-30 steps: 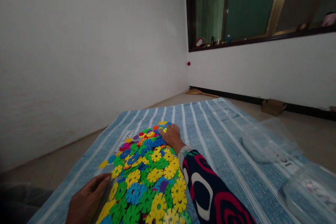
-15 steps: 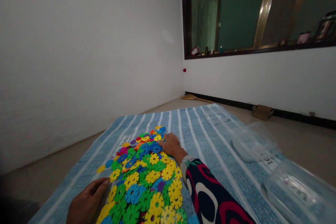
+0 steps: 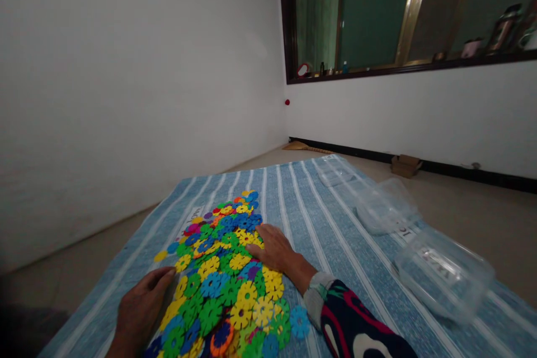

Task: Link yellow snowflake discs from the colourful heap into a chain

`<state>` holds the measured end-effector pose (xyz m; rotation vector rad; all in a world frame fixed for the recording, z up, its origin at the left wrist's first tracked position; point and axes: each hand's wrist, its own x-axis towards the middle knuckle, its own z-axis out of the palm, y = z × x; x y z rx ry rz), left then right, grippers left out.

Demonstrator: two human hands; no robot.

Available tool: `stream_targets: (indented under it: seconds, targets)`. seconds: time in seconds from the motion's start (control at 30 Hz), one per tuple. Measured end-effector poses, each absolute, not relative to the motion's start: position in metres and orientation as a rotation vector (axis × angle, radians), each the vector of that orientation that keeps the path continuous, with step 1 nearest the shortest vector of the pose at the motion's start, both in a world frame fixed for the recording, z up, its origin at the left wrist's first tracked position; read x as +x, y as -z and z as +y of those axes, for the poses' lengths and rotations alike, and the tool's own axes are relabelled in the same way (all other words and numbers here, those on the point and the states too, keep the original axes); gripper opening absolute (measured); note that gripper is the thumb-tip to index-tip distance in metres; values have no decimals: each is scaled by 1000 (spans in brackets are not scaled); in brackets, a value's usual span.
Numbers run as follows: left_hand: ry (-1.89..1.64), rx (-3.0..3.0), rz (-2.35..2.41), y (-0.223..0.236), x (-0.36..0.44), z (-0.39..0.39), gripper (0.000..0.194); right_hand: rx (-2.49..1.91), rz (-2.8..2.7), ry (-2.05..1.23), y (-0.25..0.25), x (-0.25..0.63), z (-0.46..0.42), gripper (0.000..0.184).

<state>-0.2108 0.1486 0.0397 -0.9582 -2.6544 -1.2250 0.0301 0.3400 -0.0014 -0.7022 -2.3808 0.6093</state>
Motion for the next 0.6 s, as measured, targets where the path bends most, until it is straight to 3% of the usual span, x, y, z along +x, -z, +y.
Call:
stream_targets:
  seconds: [0.33, 0.6]
  targets:
    - [1340, -921, -2775, -44, -204, 147, 44, -1021, -1987, -677, 2, -10, 290, 37]
    - [1414, -871, -2795, -47, -198, 147, 46, -999, -2043, -698, -7, -6, 267, 38]
